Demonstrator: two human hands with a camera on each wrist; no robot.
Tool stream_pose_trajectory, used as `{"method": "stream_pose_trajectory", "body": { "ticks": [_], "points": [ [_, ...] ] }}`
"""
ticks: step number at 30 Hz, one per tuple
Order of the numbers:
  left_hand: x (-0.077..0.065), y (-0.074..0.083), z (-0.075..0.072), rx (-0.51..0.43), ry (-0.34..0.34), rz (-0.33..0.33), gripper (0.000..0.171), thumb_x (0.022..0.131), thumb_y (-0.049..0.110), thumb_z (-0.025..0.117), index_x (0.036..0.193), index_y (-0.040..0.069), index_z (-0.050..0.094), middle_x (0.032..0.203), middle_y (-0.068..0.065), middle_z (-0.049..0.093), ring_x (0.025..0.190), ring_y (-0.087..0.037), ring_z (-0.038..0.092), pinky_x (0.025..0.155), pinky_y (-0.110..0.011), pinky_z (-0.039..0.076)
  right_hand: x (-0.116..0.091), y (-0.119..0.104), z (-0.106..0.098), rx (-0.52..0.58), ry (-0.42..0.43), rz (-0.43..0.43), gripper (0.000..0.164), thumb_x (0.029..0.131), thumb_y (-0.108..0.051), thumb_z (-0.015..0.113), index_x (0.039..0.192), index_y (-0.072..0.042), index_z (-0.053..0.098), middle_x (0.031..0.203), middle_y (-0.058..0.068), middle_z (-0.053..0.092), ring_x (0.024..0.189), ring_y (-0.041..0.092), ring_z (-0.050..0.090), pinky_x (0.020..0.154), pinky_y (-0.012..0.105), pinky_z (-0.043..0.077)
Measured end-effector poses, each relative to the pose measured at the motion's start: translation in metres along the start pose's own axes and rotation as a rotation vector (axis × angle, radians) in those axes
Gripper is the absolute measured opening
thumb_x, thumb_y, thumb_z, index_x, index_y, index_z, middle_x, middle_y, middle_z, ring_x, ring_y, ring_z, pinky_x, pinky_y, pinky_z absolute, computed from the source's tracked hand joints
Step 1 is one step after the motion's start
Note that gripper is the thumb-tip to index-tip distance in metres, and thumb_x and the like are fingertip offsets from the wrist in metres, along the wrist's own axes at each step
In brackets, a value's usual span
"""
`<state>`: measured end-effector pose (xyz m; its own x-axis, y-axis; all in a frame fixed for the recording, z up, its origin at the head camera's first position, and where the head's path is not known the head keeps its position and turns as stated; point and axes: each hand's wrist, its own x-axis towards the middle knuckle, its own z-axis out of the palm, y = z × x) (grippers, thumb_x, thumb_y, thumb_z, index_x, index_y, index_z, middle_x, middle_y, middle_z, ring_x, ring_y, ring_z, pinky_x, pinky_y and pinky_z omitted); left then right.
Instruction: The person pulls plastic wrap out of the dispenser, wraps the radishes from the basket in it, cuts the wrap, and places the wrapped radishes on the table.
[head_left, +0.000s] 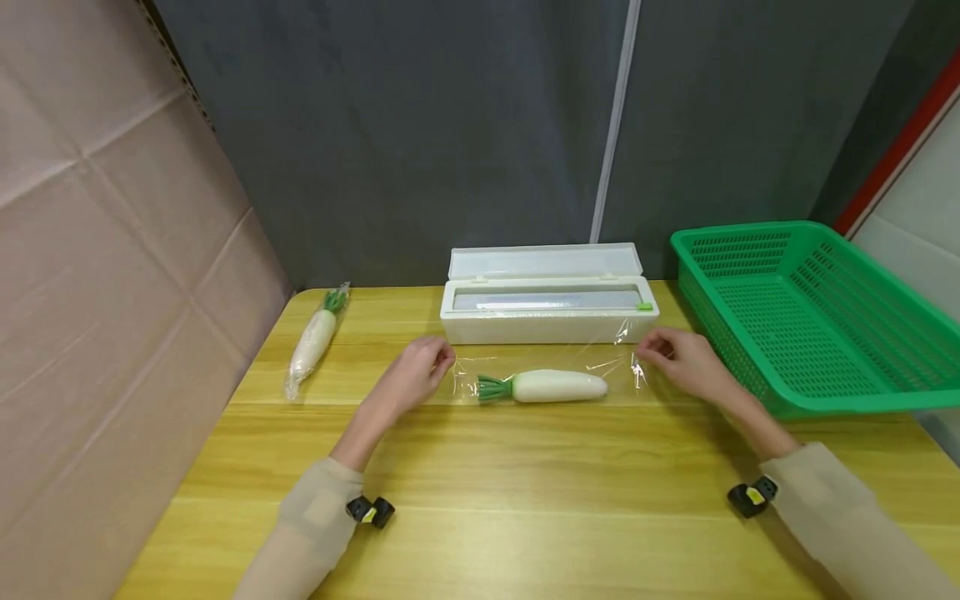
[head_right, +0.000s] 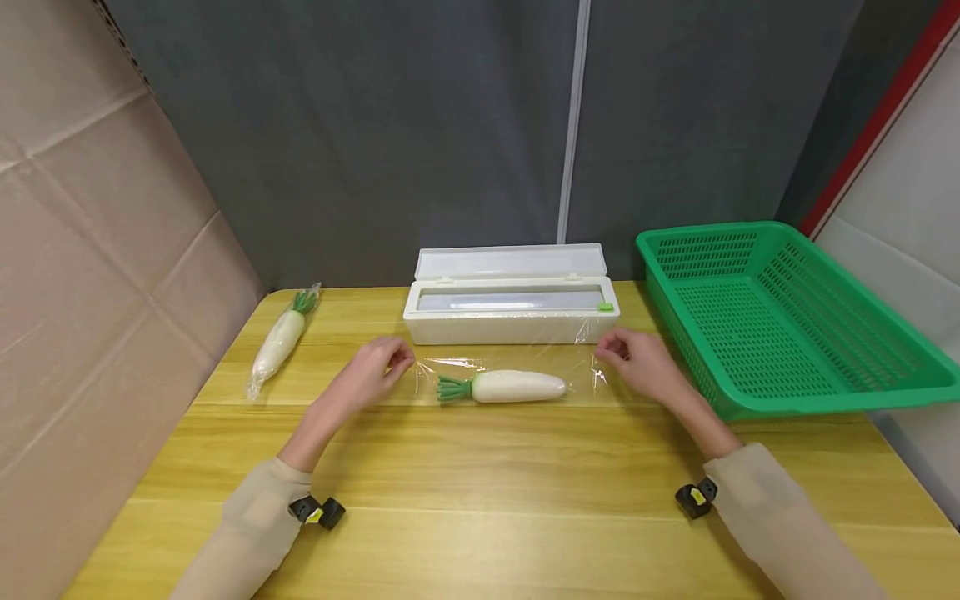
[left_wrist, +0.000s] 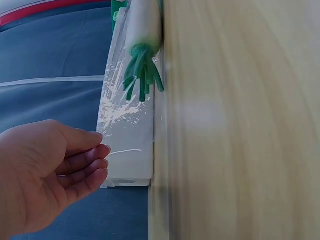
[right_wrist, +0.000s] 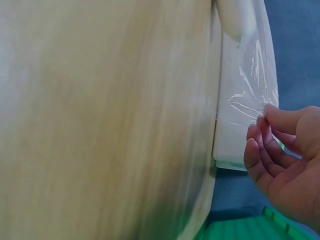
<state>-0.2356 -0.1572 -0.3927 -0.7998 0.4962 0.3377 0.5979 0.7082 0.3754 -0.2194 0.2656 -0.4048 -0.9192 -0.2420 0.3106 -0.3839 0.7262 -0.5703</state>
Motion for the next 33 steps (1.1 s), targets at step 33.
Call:
{"method": "stream_pose_trajectory", "body": {
  "ticks": [33],
  "points": [
    [0.028, -0.025, 0.026, -0.058, -0.171, -0.272, 0.015, 0.092, 0.000, 0.062, 0.078, 0.005, 0.064, 0.072, -0.004, 0.060, 0.059, -0.012, 0.048, 0.056, -0.024, 0.042, 0.020, 0.011, 0.016, -0.056, -0.127, 0.191, 0.015, 0.090, -0.012, 0.076, 0.080, -0.002, 0.070, 0.073, 0.004, 0.065, 0.066, 0.014, 0.053, 0.061, 0.030, 0.043]
  ]
}}
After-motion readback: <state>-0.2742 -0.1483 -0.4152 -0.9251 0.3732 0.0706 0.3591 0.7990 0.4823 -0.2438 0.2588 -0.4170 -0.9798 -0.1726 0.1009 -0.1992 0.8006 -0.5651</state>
